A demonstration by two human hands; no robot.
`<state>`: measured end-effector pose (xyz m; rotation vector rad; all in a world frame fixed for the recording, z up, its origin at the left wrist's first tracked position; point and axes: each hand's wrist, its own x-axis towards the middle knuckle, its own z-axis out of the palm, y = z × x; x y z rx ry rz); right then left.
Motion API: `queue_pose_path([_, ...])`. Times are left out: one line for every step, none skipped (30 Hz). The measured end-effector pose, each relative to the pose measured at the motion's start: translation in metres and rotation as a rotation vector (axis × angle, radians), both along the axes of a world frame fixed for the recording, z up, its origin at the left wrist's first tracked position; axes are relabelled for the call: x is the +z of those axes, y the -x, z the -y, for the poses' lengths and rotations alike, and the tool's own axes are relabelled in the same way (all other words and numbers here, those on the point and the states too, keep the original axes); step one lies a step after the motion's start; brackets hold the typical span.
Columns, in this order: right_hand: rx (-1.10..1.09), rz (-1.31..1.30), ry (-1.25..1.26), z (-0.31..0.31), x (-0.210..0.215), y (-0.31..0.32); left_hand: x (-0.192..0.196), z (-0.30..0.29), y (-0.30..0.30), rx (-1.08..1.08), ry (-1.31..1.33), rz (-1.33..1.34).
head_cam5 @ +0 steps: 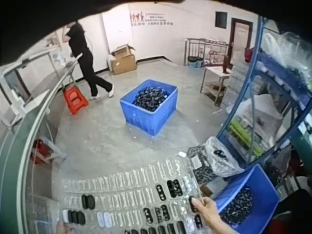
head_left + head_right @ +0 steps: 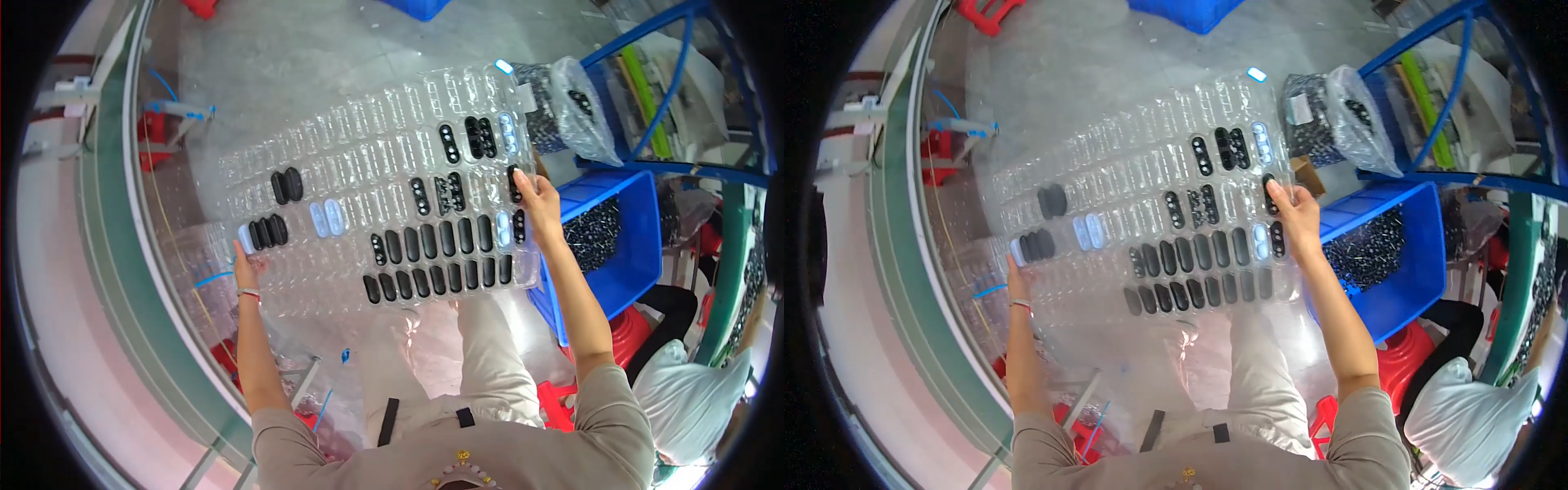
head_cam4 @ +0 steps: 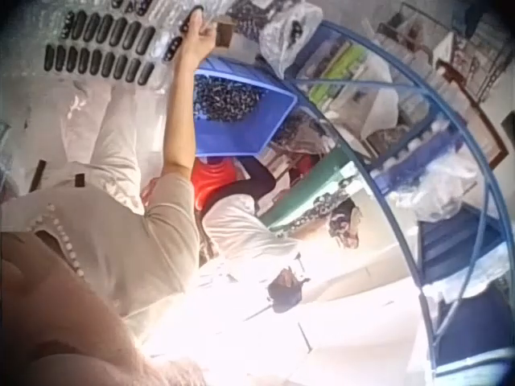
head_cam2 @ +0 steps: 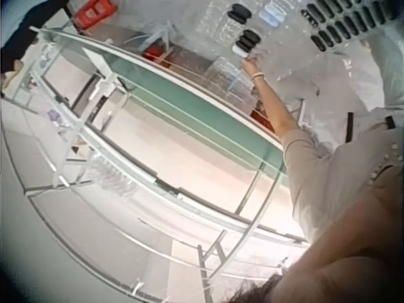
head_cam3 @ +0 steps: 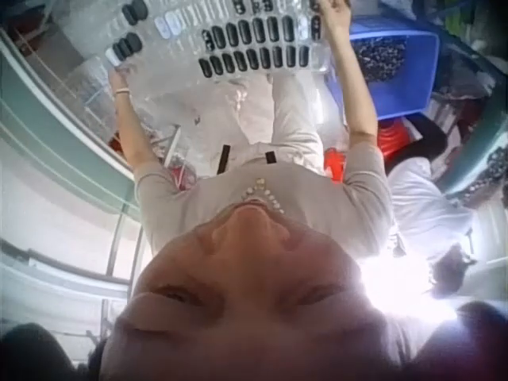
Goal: The person organizes black plastic components by hand, taking them from a storage bin and placing them into a clear blister packing tray.
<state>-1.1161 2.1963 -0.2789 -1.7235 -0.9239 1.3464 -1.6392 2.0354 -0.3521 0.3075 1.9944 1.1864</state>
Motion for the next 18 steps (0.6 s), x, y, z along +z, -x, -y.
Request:
queue_pose_path([-0.017,-0.049,0.02,-0.001,0.029,-0.02,0.029,-0.012,-0.015,0.003,0.039,-0.001])
queue_pose_path([-0.052,-0.072,0.013,-0.004,0.057,-0.041,0.057,-0.026,-0.029,-0.019,0.031,-0.006])
queue_pose_path([-0.048,-0.106,-0.002,-0.006,0.083,-0.063,0.083,-0.04,-0.045,-0.075,0.015,0.011])
queue_pose_path([-0.02,-0.121,0.007,-0.008,0.109,-0.085,0.108,-0.053,-0.06,-0.151,-0.021,0.06])
queue_pose_path([0.007,-0.126,0.012,-0.011,0.134,-0.106,0.133,-0.067,-0.075,-0.149,-0.001,0.032])
queue_pose_path([-0.004,-0.106,0.022,-0.013,0.158,-0.125,0.161,-0.081,-0.09,-0.202,-0.009,0.04])
queue_pose_path([0.03,-0.125,0.049,-0.007,0.171,-0.145,0.175,-0.08,-0.105,-0.272,-0.036,0.077])
queue_pose_path([0.032,-0.111,0.064,-0.01,0.195,-0.158,0.202,-0.094,-0.117,-0.254,-0.018,0.051])
queue_pose_path([0.022,-0.103,0.054,-0.01,0.209,-0.17,0.219,-0.106,-0.127,-0.265,-0.01,0.056])
queue_pose_path([0.013,-0.095,0.058,-0.011,0.227,-0.182,0.24,-0.116,-0.137,-0.309,-0.02,0.073])
queue_pose_path([0.029,-0.114,0.028,-0.014,0.24,-0.192,0.256,-0.127,-0.145,-0.287,0.01,0.056])
queue_pose_path([0.03,-0.142,0.026,-0.016,0.253,-0.201,0.269,-0.139,-0.152,-0.281,-0.001,0.062])
queue_pose_path([0.019,-0.152,0.007,-0.018,0.265,-0.206,0.28,-0.149,-0.158,-0.309,-0.035,0.089])
queue_pose_path([0.02,-0.149,-0.015,-0.016,0.273,-0.208,0.281,-0.15,-0.164,-0.269,-0.014,0.082])
queue_pose_path([-0.022,-0.161,-0.034,-0.021,0.284,-0.206,0.292,-0.164,-0.161,-0.302,-0.001,0.083])
queue_pose_path([-0.052,-0.177,-0.047,-0.026,0.292,-0.204,0.301,-0.175,-0.156,-0.372,-0.02,0.098])
queue_pose_path([-0.071,-0.216,-0.064,-0.031,0.299,-0.197,0.309,-0.19,-0.147,-0.351,0.016,0.1])
queue_pose_path([-0.093,-0.26,-0.124,-0.036,0.307,-0.189,0.317,-0.208,-0.138,-0.369,0.01,0.104])
